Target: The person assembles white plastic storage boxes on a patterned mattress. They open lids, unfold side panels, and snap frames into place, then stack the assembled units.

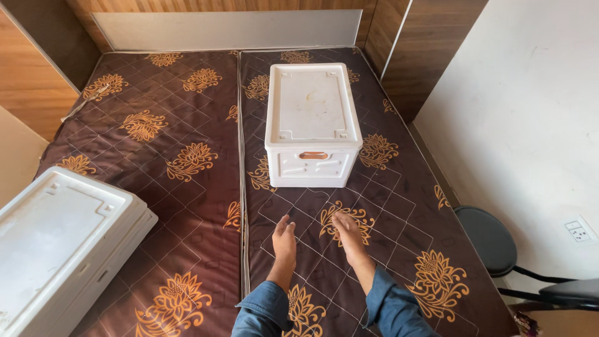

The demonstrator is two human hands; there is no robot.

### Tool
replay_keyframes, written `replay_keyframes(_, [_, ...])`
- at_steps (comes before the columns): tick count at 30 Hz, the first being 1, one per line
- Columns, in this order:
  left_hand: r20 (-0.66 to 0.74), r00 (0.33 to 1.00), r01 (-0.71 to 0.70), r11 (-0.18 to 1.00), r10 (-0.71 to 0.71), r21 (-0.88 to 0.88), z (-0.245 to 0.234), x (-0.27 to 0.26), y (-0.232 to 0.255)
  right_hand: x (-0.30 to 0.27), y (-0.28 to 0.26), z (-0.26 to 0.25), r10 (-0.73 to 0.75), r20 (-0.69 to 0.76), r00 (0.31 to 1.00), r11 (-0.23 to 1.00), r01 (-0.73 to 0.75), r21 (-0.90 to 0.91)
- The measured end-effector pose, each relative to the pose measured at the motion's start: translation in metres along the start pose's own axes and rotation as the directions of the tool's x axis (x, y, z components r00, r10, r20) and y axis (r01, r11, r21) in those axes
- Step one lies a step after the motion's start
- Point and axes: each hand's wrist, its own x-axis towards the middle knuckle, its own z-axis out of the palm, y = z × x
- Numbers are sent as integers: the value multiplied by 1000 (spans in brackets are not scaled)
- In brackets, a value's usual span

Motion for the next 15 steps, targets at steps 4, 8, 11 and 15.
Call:
replay_keyframes(4, [15,998,-62,984,60,169,26,21,14,48,-3,-1,-93,-16,996,994,92,-54])
replay_keyframes(8, [31,979,-191,851,202,489,45,43,31,92,-7,5,-167,-27,986,980,163,-117])
replay_keyframes(11, [155,918,-378,683,366,625,59,66,46,112,-22,12,-339,-13,941,849,300,-435])
replay_keyframes(15, [402,794,-564,304,457,768,74,99,59,132,-59,24,-671,200,713,388,569,-725])
